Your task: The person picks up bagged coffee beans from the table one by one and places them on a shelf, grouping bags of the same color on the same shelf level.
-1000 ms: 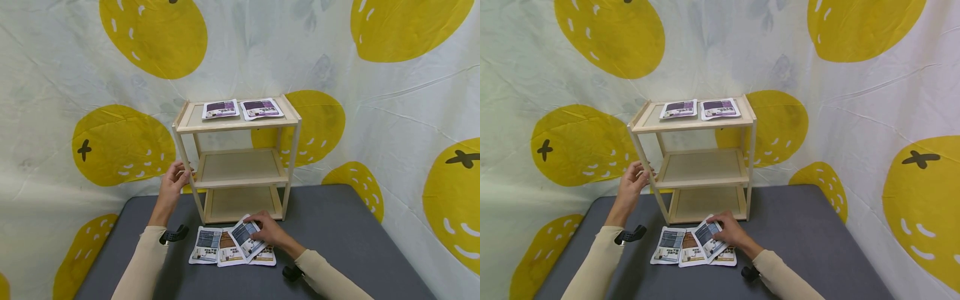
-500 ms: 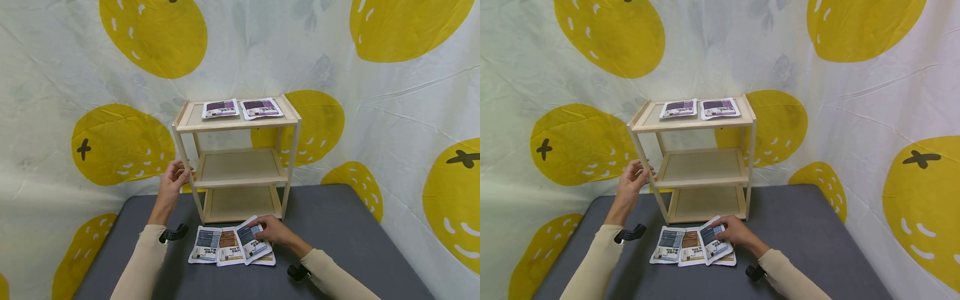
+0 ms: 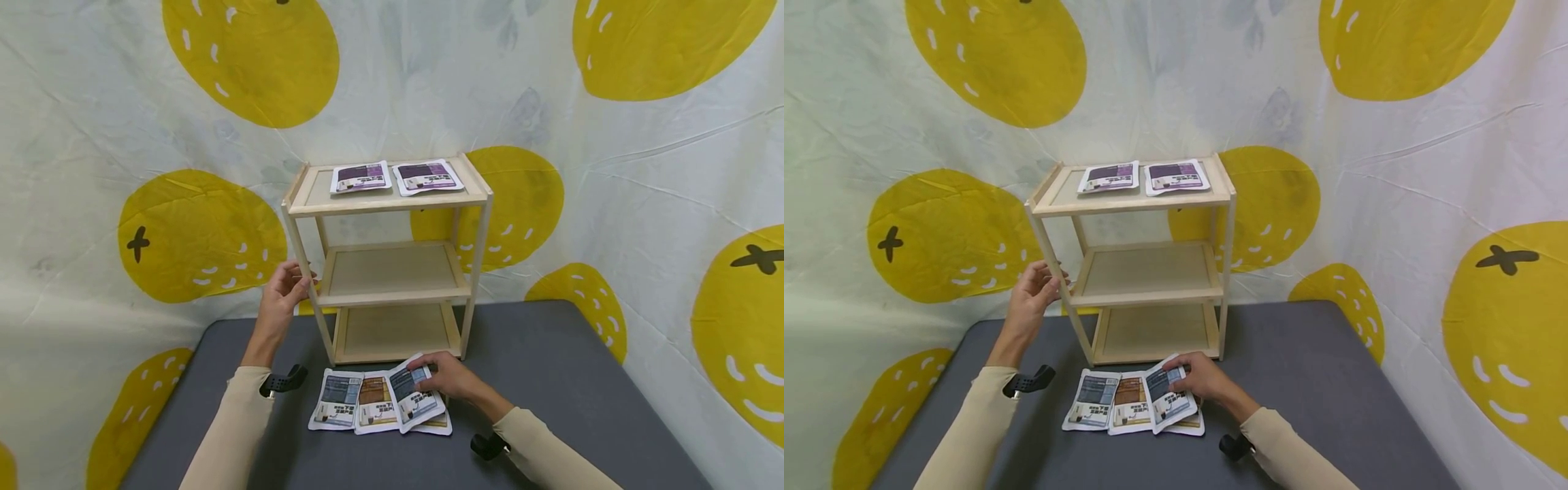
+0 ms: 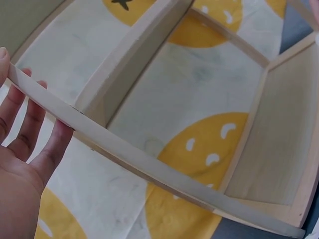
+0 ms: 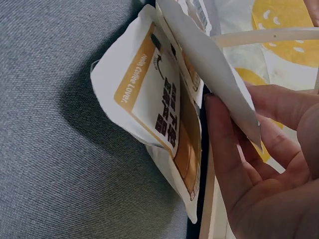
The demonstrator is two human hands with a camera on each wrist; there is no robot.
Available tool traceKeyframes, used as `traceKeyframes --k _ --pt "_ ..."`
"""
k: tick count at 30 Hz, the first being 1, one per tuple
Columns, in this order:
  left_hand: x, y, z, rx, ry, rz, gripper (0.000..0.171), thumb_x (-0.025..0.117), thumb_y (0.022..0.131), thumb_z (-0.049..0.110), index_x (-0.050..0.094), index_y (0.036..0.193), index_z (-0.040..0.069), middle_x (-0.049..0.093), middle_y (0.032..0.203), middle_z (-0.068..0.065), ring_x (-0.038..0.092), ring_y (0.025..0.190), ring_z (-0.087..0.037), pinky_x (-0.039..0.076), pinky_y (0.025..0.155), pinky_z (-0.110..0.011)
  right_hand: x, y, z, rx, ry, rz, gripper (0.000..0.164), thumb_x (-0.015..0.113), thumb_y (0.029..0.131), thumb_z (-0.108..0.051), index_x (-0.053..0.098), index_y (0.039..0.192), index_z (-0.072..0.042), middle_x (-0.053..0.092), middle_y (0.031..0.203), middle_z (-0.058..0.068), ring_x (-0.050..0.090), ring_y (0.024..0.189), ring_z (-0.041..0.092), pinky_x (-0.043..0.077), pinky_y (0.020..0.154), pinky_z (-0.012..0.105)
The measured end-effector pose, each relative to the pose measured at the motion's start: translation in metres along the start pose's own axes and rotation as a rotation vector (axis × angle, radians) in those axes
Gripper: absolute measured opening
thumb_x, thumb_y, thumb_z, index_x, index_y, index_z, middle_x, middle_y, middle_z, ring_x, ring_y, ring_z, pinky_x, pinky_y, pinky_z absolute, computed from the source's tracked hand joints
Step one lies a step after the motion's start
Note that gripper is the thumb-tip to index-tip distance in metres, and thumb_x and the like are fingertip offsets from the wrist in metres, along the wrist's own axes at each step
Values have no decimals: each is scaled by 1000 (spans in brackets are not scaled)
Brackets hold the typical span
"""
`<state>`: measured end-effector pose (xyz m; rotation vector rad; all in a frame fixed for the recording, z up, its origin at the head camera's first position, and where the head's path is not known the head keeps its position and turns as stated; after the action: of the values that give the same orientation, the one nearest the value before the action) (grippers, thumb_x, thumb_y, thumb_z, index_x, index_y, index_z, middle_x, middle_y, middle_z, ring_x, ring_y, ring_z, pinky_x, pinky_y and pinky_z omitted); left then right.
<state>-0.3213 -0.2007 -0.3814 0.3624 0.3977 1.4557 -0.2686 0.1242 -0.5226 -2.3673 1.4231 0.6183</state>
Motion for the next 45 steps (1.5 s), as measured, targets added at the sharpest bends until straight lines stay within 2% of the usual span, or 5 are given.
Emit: traceKeyframes --k 10,20,26,32,45 --pt "0 0 -2 7 16 -8 41 59 103 13 47 139 -4 63 114 -5 67 104 -15 58 85 -26 -6 -7 -7 22 73 6 37 81 83 -5 73 120 -3 68 123 14 58 112 29 44 100 55" --pt "0 -1 -2 10 14 -13 40 58 104 12 46 139 -3 63 115 -9 67 104 -14 58 85 -26 -11 -11 -15 -9 134 -16 38 79 87 -8 70 123 0 67 122 17 64 98 21 52 79 28" --pt "0 0 -3 3 24 -9 41 57 104 14 47 140 -2 64 114 -1 67 104 -14 57 86 -26 -17 -12 -22 -32 130 -14 38 79 88 -11 70 124 -4 65 124 15 62 98 21 53 79 30" --pt "0 -1 -2 -5 37 3 41 58 103 14 48 140 -1 63 116 -9 67 104 -16 57 87 -27 -22 -14 -28 -32 140 0 39 80 87 -12 70 124 -4 64 126 17 63 99 22 55 78 31" --pt "0 0 -3 -11 34 -6 42 58 104 14 46 140 -2 63 116 -7 66 107 -15 56 87 -25 -34 -20 -48 -41 289 -47 42 75 92 -9 64 131 2 63 121 22 72 89 23 61 70 35"
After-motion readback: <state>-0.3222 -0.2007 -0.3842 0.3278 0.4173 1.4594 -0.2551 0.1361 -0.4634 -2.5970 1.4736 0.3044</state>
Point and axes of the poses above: each hand's wrist, its own y-axis towards the middle knuckle, its own x-axis out of the palm, z = x × y, the point moved 4 cm from there along y, towards the middle knuckle
